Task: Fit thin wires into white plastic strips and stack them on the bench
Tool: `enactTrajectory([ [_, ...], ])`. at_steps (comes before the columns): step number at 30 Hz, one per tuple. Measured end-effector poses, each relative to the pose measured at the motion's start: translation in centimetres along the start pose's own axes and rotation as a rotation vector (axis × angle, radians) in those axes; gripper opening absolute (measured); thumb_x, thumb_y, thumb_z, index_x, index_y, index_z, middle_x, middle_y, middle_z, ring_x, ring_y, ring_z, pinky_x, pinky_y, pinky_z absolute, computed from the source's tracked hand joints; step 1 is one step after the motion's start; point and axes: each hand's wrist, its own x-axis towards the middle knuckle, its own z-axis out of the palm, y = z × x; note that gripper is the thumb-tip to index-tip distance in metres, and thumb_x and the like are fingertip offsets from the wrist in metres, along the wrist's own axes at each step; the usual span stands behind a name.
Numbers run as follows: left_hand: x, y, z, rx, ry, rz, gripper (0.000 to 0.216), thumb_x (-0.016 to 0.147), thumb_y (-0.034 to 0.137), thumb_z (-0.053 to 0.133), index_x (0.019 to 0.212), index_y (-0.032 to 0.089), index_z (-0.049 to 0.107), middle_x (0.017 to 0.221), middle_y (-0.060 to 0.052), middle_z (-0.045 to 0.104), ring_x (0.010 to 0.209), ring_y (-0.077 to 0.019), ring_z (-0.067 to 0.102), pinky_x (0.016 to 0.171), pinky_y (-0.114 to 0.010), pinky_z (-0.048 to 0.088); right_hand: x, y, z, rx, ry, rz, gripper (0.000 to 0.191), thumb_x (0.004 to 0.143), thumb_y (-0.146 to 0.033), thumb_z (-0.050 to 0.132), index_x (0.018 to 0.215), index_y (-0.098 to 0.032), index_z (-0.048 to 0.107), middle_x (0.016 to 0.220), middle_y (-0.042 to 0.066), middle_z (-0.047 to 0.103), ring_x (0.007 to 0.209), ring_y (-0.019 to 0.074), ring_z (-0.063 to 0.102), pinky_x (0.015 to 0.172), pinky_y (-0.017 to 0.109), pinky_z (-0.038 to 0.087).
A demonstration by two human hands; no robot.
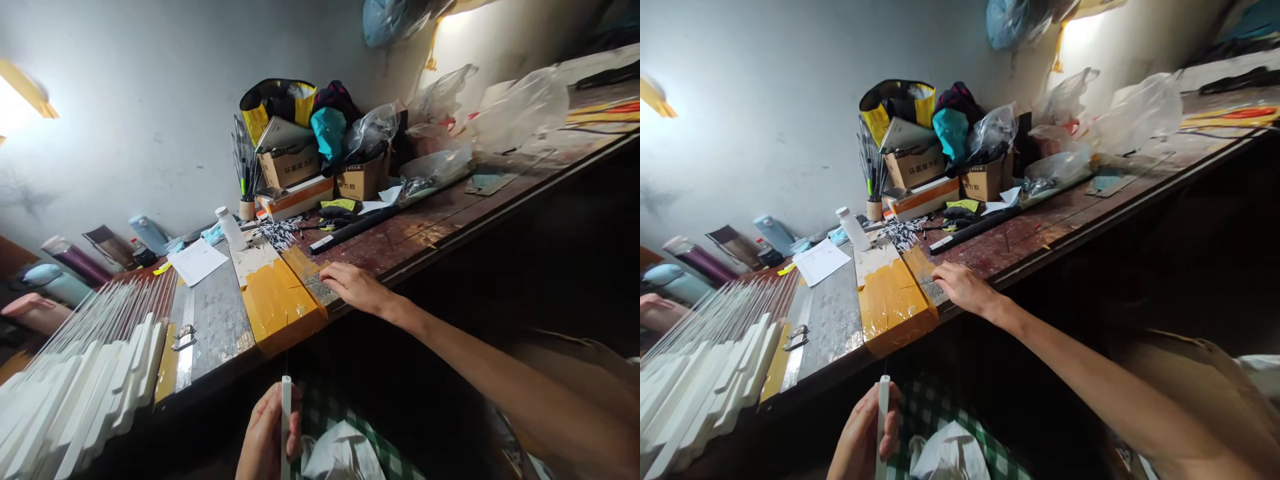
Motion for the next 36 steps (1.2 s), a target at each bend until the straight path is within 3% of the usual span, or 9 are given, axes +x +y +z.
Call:
enactTrajectory([
  [3,-0.3,0.3,-0.2,-0.008,-0.024,-0.001,0.040,0.075,0.052,0.067,0.073,0.012,0.063,0.044,0.004,0.046,0.032,-0.0011,0.029,0.035,-0.016,0.018,-1.9,-3.3,-0.4,0.071,-0.042,-0.018,0.019,0.093,-0.017,0.045,0.101,-0.019,0.062,0.096,0.005,0.064,0.090,0.0174,0.060,0.084,0.030,0.047],
  [7,-0.6,0.6,-0.4,-0.007,-0.020,-0.020,0.041,0.074,0.053,0.068,0.074,0.012,0.063,0.043,0.004,0.045,0.033,-0.0007,0.028,0.036,-0.016,0.016,-4.9,-7.1,-0.2,0.283,-0.237,0.019,0.017,0.091,-0.017,0.049,0.096,-0.020,0.065,0.092,0.002,0.066,0.087,0.0154,0.062,0.080,0.026,0.048],
  [14,-0.9,0.9,-0.4,0.113,0.035,0.002,0.044,0.075,0.055,0.065,0.073,0.011,0.065,0.045,0.004,0.043,0.037,-0.0031,0.026,0.039,-0.019,0.016,-7.1,-8.6,0.5,0.471,-0.362,0.091,0.021,0.090,-0.016,0.050,0.096,-0.021,0.070,0.092,0.003,0.067,0.085,0.0156,0.064,0.078,0.025,0.050],
  [20,-1.2,0.7,0.4,0.276,0.215,0.212,0.034,0.073,0.048,0.070,0.078,0.015,0.066,0.059,0.002,0.049,0.055,-0.0088,0.040,0.051,-0.019,0.031,-6.9,-9.2,-0.3,0.451,-0.454,0.167,0.021,0.084,-0.012,0.054,0.089,-0.020,0.074,0.089,0.002,0.070,0.082,0.0157,0.065,0.075,0.024,0.049],
  [24,-1.3,0.6,1.6,0.378,0.372,0.432,0.027,0.070,0.042,0.075,0.075,0.017,0.065,0.068,0.001,0.056,0.064,-0.0122,0.046,0.060,-0.020,0.038,-7.3,-9.5,0.1,0.505,-0.540,0.368,0.017,0.081,-0.015,0.055,0.085,-0.019,0.071,0.072,-0.002,0.068,0.064,0.0127,0.059,0.055,0.020,0.043],
  [26,-1.1,0.5,1.9,0.392,0.431,0.507,0.027,0.069,0.042,0.076,0.075,0.019,0.065,0.067,0.002,0.057,0.064,-0.0125,0.048,0.060,-0.020,0.039,-7.2,-8.9,0.2,0.450,-0.476,0.386,0.015,0.082,-0.017,0.055,0.082,-0.019,0.070,0.069,-0.002,0.066,0.060,0.0123,0.058,0.052,0.020,0.041],
  [31,-0.5,0.6,1.1,0.425,0.465,0.545,0.031,0.064,0.044,0.079,0.078,0.019,0.067,0.068,0.001,0.062,0.067,-0.0131,0.053,0.063,-0.019,0.042,-4.7,-5.0,-0.7,0.061,-0.099,0.105,0.019,0.086,-0.012,0.048,0.089,-0.020,0.064,0.088,0.003,0.066,0.082,0.0160,0.063,0.076,0.027,0.048],
  [36,-0.2,0.6,-0.3,0.380,0.464,0.551,0.037,0.060,0.044,0.081,0.082,0.019,0.069,0.077,-0.002,0.067,0.075,-0.0155,0.058,0.068,-0.020,0.045,-1.2,-0.4,-1.4,-0.069,-0.065,0.000,0.027,0.083,-0.005,0.047,0.093,-0.019,0.068,0.091,0.005,0.068,0.087,0.0177,0.063,0.081,0.029,0.049],
])
